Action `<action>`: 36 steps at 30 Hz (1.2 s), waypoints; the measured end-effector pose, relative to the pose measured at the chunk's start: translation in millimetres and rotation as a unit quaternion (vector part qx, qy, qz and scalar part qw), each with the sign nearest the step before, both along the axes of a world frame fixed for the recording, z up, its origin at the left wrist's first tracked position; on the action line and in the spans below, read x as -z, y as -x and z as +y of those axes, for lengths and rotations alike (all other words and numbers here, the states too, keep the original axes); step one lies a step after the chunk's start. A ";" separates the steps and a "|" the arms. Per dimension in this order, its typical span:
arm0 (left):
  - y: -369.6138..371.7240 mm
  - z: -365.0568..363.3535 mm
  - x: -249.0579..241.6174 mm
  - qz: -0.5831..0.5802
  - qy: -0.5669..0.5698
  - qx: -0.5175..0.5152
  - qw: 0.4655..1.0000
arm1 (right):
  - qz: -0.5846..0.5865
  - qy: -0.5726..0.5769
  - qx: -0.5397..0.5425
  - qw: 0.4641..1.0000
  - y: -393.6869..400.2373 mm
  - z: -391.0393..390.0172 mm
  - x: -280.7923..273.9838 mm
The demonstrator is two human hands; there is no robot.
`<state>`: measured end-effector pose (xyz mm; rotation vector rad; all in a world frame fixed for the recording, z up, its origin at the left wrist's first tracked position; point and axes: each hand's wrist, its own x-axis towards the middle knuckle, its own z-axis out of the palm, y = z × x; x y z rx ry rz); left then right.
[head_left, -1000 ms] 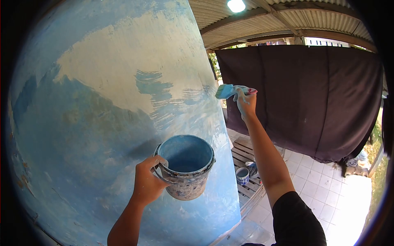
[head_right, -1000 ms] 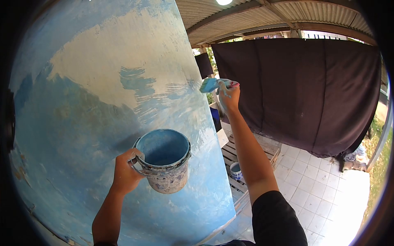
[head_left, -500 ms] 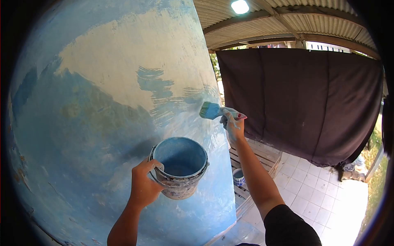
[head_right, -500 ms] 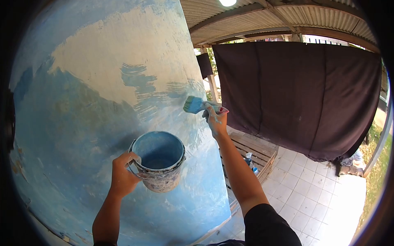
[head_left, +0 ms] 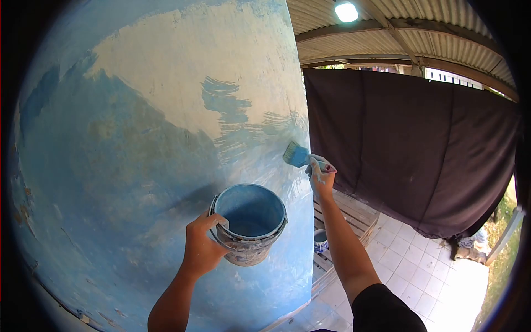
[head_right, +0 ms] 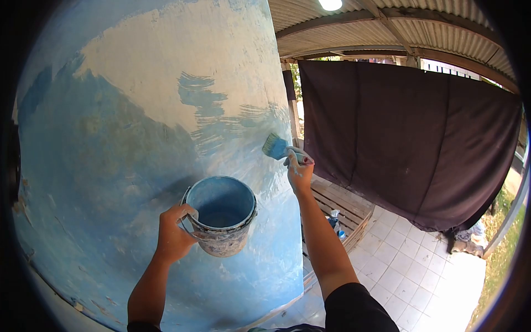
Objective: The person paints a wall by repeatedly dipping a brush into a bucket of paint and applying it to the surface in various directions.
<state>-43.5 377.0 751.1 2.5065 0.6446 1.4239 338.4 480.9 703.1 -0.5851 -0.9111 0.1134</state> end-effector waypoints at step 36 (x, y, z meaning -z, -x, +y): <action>-7.0 5.9 11.6 -0.019 0.033 0.009 0.999 | 0.074 0.000 -0.021 0.997 -10.2 -32.4 -49.1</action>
